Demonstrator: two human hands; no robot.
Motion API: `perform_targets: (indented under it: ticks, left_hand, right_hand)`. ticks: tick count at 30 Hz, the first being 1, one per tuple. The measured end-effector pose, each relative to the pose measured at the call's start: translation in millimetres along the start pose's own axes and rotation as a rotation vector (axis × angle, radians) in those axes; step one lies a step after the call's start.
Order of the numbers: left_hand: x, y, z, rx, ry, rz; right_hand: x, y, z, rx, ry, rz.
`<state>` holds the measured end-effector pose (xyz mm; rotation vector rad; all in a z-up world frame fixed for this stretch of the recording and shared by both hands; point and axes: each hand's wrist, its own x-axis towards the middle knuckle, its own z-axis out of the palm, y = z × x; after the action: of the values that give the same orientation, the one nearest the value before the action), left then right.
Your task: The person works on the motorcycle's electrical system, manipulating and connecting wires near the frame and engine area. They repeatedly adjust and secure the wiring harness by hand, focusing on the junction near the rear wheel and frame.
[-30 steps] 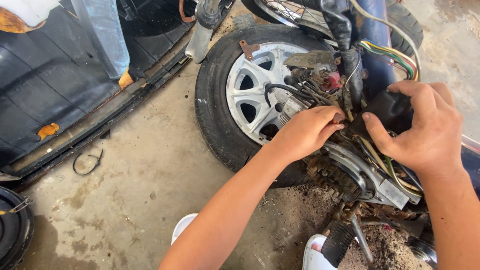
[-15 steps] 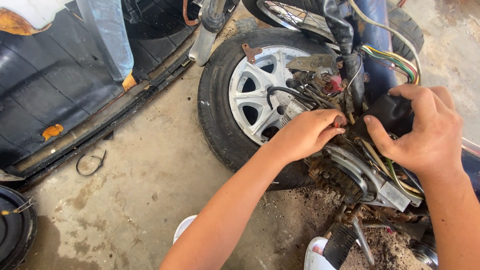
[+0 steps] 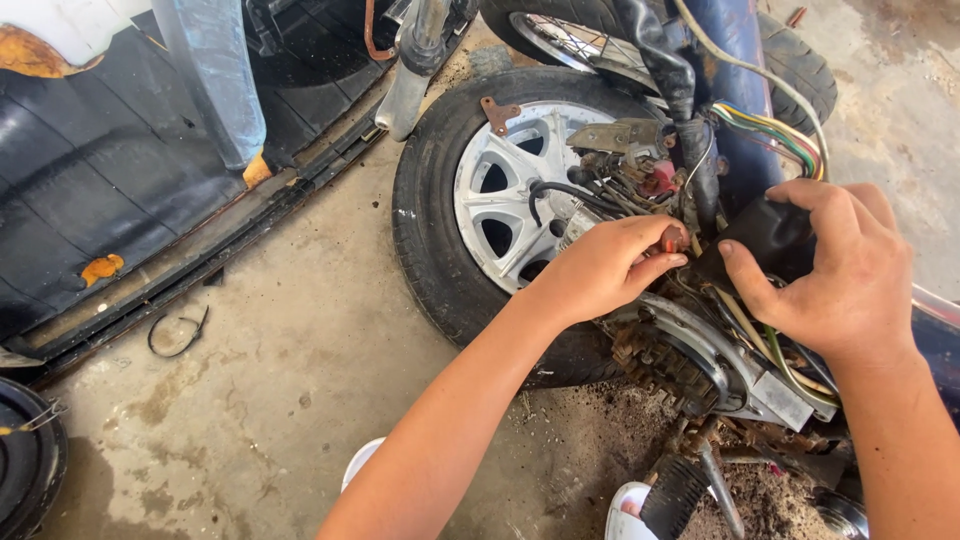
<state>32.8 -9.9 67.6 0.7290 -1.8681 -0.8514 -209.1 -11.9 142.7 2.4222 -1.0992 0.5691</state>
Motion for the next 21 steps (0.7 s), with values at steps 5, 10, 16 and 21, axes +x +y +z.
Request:
perform_targets:
  ticks: [5,10,16,21]
  left_hand:
    - [-5.5,2.6,0.9,0.094,-0.074,0.126]
    - [-26.9,-10.7,7.3,0.135,-0.004,0.130]
    - [-31.5,-26.7,27.1,-0.174,0.230,-0.022]
    - [-19.3,-20.4,9.6,-0.125,0.110,-0.106]
  right_hand:
    - [2.6,-1.5,-3.8,0.022,0.002,-0.003]
    - [5.9,-5.0,-7.3,0.047,-0.005,0.034]
    - [10.4,-9.6,-12.7,0.083,-0.012,0.093]
    - [16.6,-11.1,-18.2,0.112,-0.024,0.117]
